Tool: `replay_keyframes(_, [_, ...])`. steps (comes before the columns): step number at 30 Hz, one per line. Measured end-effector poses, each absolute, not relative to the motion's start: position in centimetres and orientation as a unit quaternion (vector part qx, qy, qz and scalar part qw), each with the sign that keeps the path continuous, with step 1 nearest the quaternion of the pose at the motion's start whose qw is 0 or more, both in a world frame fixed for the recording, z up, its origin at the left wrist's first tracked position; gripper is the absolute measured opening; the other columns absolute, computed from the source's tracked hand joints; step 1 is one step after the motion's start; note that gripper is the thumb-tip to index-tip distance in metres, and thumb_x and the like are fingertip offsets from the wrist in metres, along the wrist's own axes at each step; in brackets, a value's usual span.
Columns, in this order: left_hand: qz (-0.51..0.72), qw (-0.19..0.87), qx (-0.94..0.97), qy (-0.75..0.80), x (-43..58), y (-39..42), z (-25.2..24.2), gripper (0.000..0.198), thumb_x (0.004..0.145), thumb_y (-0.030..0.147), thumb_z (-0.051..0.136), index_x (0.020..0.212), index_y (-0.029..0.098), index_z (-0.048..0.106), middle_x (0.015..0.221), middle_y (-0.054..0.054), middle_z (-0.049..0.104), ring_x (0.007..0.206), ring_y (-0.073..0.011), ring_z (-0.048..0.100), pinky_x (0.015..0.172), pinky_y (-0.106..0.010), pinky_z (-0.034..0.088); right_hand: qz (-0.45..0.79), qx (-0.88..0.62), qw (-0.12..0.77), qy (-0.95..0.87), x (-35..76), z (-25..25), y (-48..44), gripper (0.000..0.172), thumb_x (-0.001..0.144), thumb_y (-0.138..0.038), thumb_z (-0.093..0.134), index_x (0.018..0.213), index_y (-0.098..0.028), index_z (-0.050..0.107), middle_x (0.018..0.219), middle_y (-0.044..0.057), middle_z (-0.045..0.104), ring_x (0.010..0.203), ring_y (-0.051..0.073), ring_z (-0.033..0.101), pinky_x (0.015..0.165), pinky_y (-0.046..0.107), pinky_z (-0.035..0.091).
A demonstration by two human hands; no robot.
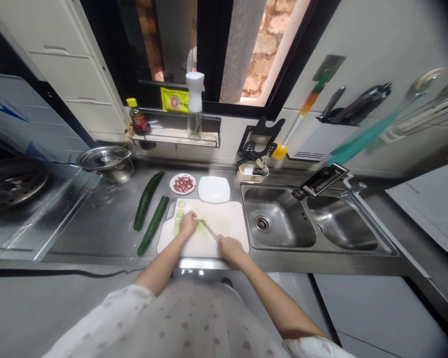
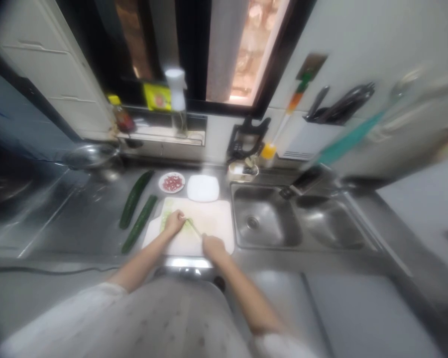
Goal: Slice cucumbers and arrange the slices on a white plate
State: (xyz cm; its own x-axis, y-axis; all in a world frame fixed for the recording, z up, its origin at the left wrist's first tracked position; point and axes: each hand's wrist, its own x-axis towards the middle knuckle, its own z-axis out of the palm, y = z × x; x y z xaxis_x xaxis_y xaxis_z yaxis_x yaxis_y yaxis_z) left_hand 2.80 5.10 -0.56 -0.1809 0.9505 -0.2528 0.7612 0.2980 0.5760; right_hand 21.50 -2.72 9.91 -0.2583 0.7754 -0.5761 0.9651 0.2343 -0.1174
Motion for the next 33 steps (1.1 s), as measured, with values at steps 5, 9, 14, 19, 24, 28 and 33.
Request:
replay_keyframes(5, [0.160,0.291,0.568,0.753,2.8,5.1,-0.5,0.017,0.076,0.024,0.064,0.092,0.019,0.062,0.082,-0.002,0.066,0.077,-0.0169,0.061,0.067,-0.024,0.040,-0.221,0.574,0.214,0.759,21.2,10.4,-2.7,0.034,0.089,-0.012,0.034,0.117,-0.014,0.052,0.101,0.017,0.067,0.097,0.026,0.065,0.074,0.035,0.048])
replay_keyframes(9, [0.163,0.293,0.572,0.749,2.8,5.1,-0.6,0.016,0.076,0.023,0.064,0.092,0.019,0.062,0.081,-0.002,0.066,0.077,-0.0168,0.061,0.067,-0.024,0.040,-0.199,0.574,0.220,0.763,21.2,10.7,-2.7,0.034,0.087,-0.010,0.037,0.116,-0.014,0.053,0.102,0.017,0.067,0.097,0.026,0.065,0.075,0.035,0.049])
replay_keyframes(14, [0.160,0.292,0.571,0.750,2.8,5.2,-0.7,0.016,0.076,0.023,0.064,0.092,0.020,0.062,0.081,-0.002,0.066,0.077,-0.0166,0.061,0.068,-0.023,0.041,-0.209,0.564,0.229,0.766,21.6,11.3,-2.6,0.033,0.087,-0.011,0.038,0.115,-0.014,0.054,0.102,0.017,0.067,0.096,0.027,0.065,0.074,0.035,0.049])
replay_keyframes(19, [0.160,0.289,0.572,0.751,2.8,5.2,-0.8,0.017,0.076,0.023,0.065,0.092,0.020,0.062,0.081,-0.002,0.066,0.077,-0.0166,0.061,0.067,-0.023,0.041,-0.215,0.567,0.223,0.763,21.5,11.4,-2.4,0.033,0.088,-0.011,0.035,0.115,-0.014,0.055,0.102,0.017,0.067,0.096,0.027,0.065,0.075,0.036,0.049])
replay_keyframes(24, [0.158,0.285,0.577,0.749,2.7,5.1,-0.9,0.017,0.076,0.023,0.065,0.092,0.020,0.062,0.083,-0.002,0.067,0.078,-0.0167,0.061,0.066,-0.023,0.040,-0.203,0.565,0.218,0.769,21.2,11.1,-2.2,0.033,0.090,-0.012,0.033,0.115,-0.014,0.055,0.103,0.017,0.068,0.097,0.025,0.065,0.076,0.036,0.049])
replay_keyframes(28, [0.155,0.285,0.578,0.749,2.8,5.1,-0.9,0.017,0.076,0.024,0.065,0.092,0.020,0.062,0.083,-0.002,0.066,0.078,-0.0168,0.061,0.066,-0.024,0.040,-0.179,0.564,0.225,0.774,21.2,10.9,-2.1,0.034,0.092,-0.012,0.033,0.117,-0.015,0.055,0.104,0.017,0.068,0.099,0.025,0.065,0.077,0.036,0.050])
replay_keyframes(33, [0.151,0.288,0.573,0.752,2.8,5.2,-0.7,0.018,0.076,0.025,0.066,0.092,0.020,0.061,0.082,-0.002,0.066,0.079,-0.0173,0.061,0.069,-0.024,0.041,-0.164,0.553,0.230,0.784,21.3,10.4,-1.9,0.034,0.094,-0.015,0.031,0.117,-0.016,0.056,0.103,0.016,0.068,0.100,0.025,0.065,0.079,0.036,0.049])
